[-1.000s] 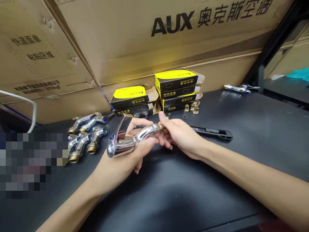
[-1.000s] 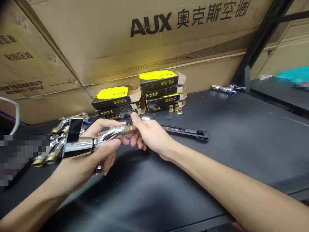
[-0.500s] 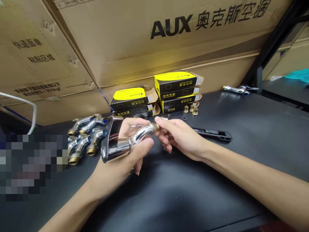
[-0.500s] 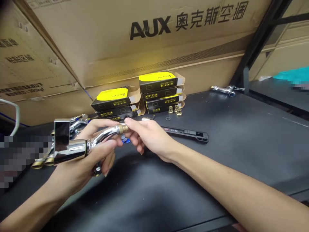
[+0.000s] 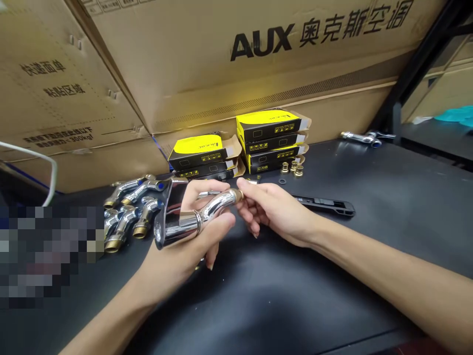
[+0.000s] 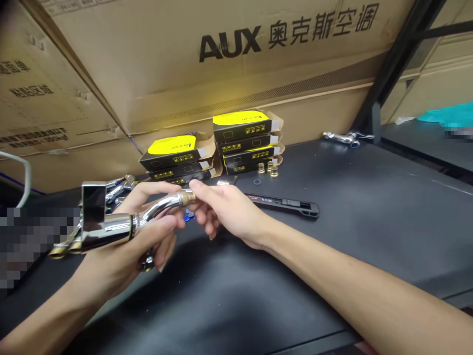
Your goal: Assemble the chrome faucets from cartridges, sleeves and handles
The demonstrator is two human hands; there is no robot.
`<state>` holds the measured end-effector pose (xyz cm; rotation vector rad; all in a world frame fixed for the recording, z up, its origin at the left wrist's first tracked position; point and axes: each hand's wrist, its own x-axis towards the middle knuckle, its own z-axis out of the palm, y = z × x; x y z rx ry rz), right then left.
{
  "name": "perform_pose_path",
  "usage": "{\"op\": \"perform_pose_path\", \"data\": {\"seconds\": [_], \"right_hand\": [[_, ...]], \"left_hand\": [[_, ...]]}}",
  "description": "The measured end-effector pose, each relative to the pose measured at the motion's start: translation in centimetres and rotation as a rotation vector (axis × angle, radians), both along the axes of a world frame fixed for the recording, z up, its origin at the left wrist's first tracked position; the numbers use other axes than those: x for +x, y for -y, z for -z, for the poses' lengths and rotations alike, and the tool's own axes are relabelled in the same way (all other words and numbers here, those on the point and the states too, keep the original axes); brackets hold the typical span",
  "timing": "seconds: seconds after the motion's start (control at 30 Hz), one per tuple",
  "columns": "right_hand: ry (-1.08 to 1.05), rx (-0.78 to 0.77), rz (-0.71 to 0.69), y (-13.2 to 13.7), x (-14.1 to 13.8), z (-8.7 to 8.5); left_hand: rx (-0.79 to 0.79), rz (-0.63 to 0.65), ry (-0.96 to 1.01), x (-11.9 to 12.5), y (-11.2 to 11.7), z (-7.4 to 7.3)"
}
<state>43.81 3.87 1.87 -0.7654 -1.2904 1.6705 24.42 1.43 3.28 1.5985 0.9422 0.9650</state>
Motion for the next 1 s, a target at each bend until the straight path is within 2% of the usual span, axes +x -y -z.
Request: {"op": "perform_pose_path", "data": {"seconds": [0.13,0.3,0.47,0.67,0.83,0.93,1.0], "right_hand": [[0.022,-0.024,0.027,0.1,-0.1,0.0],[-0.084,0.018,-0.050,0.3,0.2,-0.3],[-0.009,0.043,-0.043,0.2,0.3,-0.3],[-0.002,0.086,-0.043,0.1,0.3,-0.2],[-0.011,0.074,-0.057,0.2,0.3,-0.3],[0.069,0.124,0.000,0.4,0.2,-0.4],[0.192,0.248,0.107,0.6,0.2,-0.4]], "left_hand": [[-0.009,0.005,0.016,0.0,0.1,0.0],[-0.015,-0.006,0.030,0.0,-0.1,-0.4],[-0.068,0.004,-0.032,0.2,0.0,-0.7],[-0.059,-0.054,0.008,0.7,0.4,-0.5],[-0.065,-0.065,0.011,1.0,0.8,-0.9],[-0.065,-0.074,-0.013,1.0,0.7,-1.1],[-0.056,-0.099,0.000,1.0,0.5,-1.0]]}}
